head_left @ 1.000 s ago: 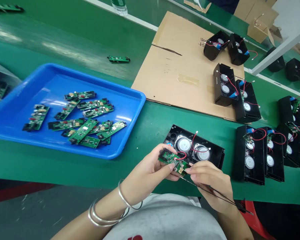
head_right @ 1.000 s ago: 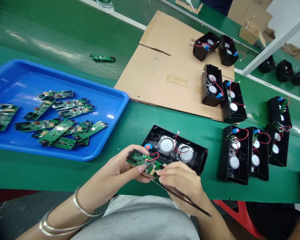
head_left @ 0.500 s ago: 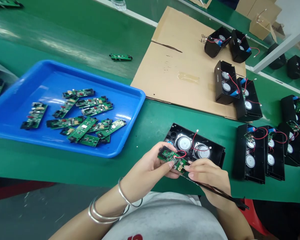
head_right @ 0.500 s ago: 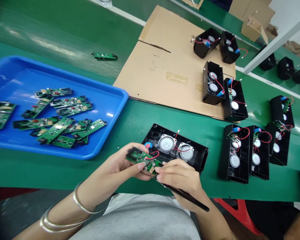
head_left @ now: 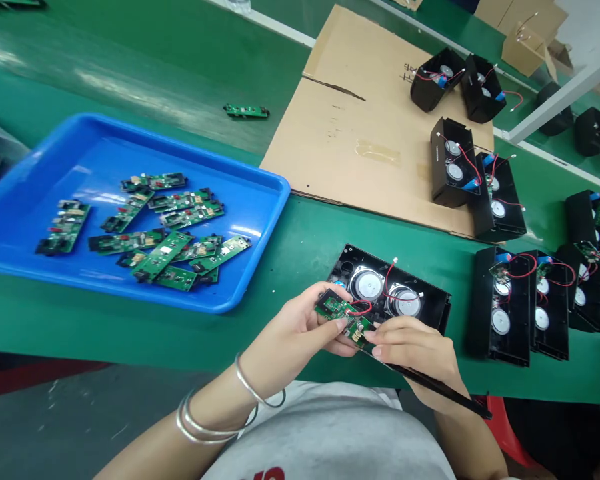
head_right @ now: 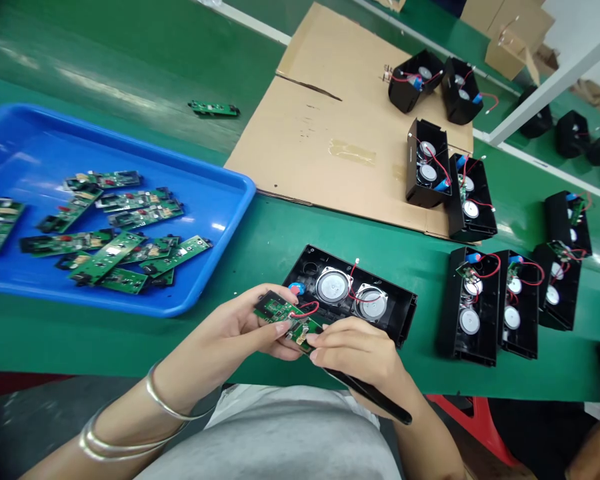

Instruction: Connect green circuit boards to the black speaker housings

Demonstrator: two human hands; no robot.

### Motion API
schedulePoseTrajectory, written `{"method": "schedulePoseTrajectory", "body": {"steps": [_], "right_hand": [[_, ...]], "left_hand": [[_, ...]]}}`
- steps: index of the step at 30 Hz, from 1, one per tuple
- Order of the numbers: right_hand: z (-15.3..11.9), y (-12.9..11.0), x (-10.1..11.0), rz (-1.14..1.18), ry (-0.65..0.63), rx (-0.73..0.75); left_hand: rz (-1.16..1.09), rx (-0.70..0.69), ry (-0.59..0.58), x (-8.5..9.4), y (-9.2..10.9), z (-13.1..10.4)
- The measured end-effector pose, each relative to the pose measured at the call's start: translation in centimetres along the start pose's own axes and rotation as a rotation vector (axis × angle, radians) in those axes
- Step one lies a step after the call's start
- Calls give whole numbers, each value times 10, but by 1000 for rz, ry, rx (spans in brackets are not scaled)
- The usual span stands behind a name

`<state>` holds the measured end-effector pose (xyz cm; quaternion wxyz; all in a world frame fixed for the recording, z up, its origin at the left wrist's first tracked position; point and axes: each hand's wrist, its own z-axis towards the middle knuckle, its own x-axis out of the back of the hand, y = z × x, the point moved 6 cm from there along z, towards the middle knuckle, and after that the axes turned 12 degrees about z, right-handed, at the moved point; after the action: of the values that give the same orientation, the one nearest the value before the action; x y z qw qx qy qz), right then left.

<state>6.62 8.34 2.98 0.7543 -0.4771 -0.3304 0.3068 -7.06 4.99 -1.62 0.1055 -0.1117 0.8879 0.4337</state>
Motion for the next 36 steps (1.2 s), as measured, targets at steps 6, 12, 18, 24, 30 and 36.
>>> {"method": "schedulePoseTrajectory", "body": {"steps": [6, 12, 18, 24, 30, 36], "right_hand": [[0, -1, -2, -39, -12, 3], [3, -5, -4, -128, -28, 29], [-2, -7, -5, -148, -69, 32], [-5, -7, -6, -178, -80, 20], [-8, -8, -9, -245, -106, 30], [-4, -6, -4, -78, 40, -13]], "left_hand": [[1, -1, -1, 1, 0, 0], [-9, 7, -18, 0, -1, 1], [-27, 10, -35, -1, 0, 0], [-1, 22, -26, -1, 1, -1], [11, 19, -48, -2, 1, 1], [54, -22, -59, -1, 0, 1]]}}
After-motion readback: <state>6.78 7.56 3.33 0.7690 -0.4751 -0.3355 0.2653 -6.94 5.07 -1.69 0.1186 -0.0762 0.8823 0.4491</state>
